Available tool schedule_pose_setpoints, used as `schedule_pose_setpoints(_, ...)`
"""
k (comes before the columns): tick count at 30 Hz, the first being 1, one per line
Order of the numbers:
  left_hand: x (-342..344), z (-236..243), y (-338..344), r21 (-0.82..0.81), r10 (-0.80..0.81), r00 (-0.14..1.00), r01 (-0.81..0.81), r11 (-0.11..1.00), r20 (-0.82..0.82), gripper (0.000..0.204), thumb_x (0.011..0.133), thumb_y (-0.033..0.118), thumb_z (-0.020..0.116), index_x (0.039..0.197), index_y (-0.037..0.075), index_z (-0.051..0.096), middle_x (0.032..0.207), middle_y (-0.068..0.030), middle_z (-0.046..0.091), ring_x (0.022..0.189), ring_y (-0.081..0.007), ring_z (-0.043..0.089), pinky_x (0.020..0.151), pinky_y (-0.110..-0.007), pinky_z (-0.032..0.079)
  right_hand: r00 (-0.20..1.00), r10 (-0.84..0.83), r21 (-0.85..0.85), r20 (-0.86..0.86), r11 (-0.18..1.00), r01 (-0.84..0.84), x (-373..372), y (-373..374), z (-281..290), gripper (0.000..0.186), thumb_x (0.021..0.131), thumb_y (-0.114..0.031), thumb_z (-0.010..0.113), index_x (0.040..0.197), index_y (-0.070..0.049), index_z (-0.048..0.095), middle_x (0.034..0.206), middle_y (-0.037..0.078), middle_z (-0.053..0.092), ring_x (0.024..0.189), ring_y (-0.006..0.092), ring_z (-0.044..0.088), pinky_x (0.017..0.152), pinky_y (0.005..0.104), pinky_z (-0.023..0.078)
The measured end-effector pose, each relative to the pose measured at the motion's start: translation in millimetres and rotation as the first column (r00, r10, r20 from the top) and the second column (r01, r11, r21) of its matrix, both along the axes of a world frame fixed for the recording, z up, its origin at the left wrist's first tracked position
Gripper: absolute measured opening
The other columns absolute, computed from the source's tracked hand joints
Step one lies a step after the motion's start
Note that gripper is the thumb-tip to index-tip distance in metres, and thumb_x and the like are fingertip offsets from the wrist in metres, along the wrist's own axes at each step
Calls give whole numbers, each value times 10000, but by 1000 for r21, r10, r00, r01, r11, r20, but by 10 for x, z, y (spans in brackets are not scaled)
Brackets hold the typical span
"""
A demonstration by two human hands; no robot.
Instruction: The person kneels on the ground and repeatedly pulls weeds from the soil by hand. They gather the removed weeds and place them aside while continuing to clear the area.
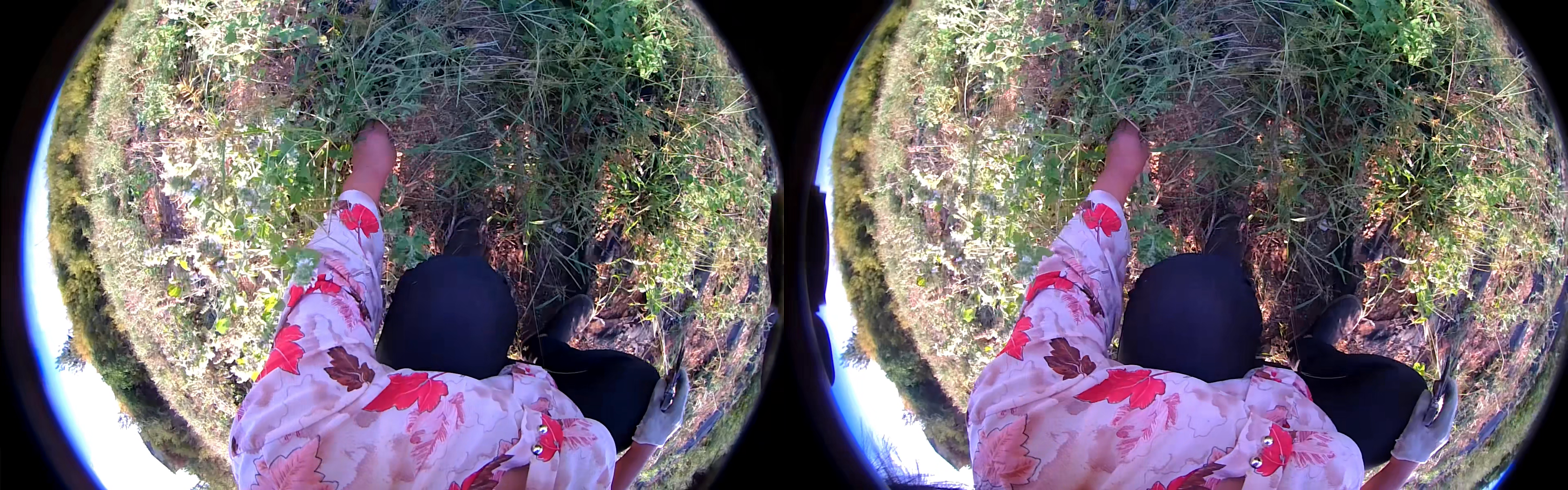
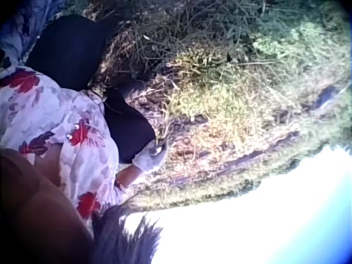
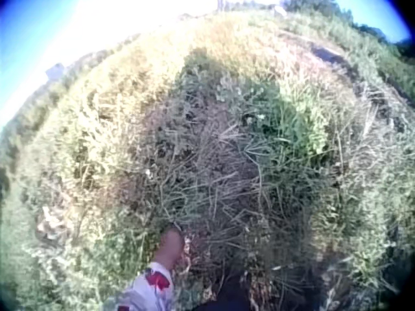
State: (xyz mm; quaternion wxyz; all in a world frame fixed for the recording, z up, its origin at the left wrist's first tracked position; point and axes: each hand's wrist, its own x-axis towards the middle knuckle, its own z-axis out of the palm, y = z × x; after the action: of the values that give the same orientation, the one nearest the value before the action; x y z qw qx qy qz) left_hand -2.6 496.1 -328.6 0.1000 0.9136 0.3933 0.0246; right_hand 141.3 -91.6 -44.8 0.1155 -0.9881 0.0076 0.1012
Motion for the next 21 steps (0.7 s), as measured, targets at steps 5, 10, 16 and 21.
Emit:
schedule_pose_setpoints(5, 215, -250, 149, -338, -82, 913, -64, 939, -400, 354, 769, 150, 543, 1103, 35, 560, 1081, -199, 584, 980, -361, 577, 844, -432, 465, 1000, 27, -19, 3, 999, -27, 67, 31, -7, 402, 831, -54, 589, 1218, 2, 496, 1148, 139, 576, 1023, 210, 558, 907, 317, 411)
schedule_pose_setpoints(10, -47, -877, 11, -141, -32, 866, -44, 989, -499, 297, 848, 232, 460, 1044, 73, 618, 1098, -148, 606, 986, -332, 594, 847, -450, 464, 998, 57, 38, 32, 998, -58, 87, 15, -48, 401, 813, -31, 593, 1203, 0, 508, 1120, 140, 588, 996, 215, 571, 889, 322, 425)
schedule_pose_setpoints(16, -195, -78, -79, -281, -241, 778, 86, 956, -581, 269, 818, 244, 513, 944, 52, 653, 991, -179, 627, 911, -348, 606, 787, -435, 490, 995, 64, 86, 70, 994, -70, 37, -32, -59, 385, 796, -16, 589, 1175, -3, 527, 1082, 134, 602, 979, 224, 581, 862, 330, 442)
schedule_pose_setpoints(21, -646, 330, -216, -228, -29, 914, -70, 971, -404, 294, 799, 271, 509, 880, 40, 671, 917, -210, 634, 843, -365, 616, 740, -448, 494, 978, 135, 81, 161, 985, -150, -63, 13, 0, 386, 787, -31, 593, 1168, -11, 533, 1080, 136, 602, 973, 242, 586, 854, 332, 447)
